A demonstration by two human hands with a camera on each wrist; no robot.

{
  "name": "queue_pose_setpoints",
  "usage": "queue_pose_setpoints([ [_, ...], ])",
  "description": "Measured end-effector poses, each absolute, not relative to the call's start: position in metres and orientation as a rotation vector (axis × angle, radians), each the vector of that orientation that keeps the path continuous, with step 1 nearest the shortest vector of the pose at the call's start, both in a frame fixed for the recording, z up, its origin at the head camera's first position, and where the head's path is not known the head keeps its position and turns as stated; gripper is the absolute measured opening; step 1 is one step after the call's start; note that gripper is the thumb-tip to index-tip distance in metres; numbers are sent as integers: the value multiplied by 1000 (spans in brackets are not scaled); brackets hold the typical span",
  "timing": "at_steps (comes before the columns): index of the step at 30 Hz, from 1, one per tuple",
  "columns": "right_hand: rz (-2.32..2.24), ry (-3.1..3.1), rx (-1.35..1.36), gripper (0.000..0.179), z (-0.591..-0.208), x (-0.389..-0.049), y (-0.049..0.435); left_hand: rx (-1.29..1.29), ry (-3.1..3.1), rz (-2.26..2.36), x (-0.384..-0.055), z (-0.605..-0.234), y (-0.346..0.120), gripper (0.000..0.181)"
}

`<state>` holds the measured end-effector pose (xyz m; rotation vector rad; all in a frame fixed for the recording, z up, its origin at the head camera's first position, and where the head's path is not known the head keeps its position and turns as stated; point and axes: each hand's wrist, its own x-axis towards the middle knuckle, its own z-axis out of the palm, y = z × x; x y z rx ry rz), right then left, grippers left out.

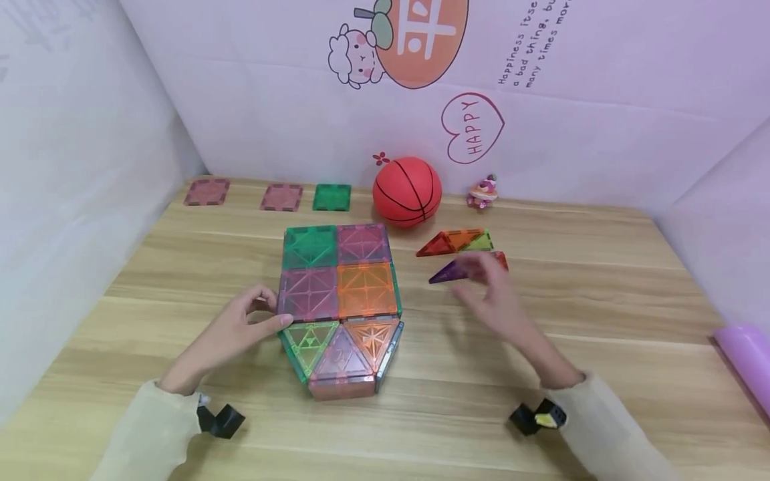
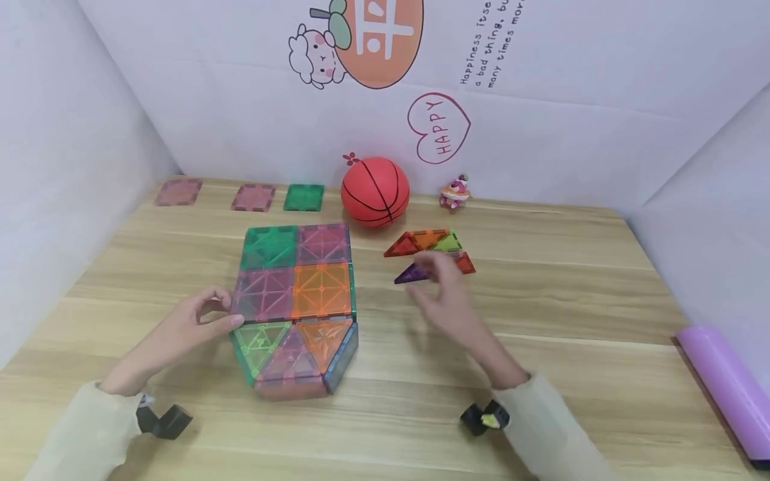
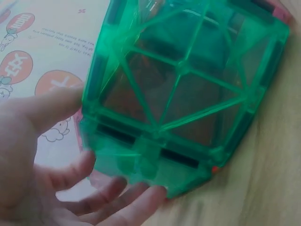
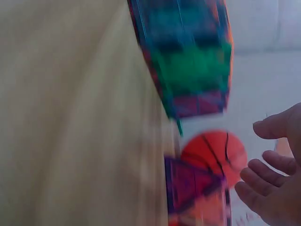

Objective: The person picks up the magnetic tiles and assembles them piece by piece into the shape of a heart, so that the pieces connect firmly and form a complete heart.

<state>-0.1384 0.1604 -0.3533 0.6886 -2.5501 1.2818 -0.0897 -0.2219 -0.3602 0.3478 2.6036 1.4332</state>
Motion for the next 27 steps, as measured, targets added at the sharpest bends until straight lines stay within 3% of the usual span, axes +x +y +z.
queue_pose_setpoints([
  [4, 1082, -2570, 545, 48, -347, -164, 188, 349, 2532, 1527, -89, -361, -221, 56],
  [7, 1021, -2692, 478, 51, -345, -176, 204, 395, 2519, 1540, -89, -364, -220, 68],
  [12, 1032, -2862, 461, 51, -348, -189, 221, 457, 2577, 1493, -92, -368, -217, 65],
  [19, 1130, -2977, 474, 34, -358, -198, 228, 480, 2580, 1513, -97, -365, -213, 61],
  [27, 1151, -2975, 500, 14, -361, -202, 234, 310, 2686, 1508, -92, -355, -201, 58],
])
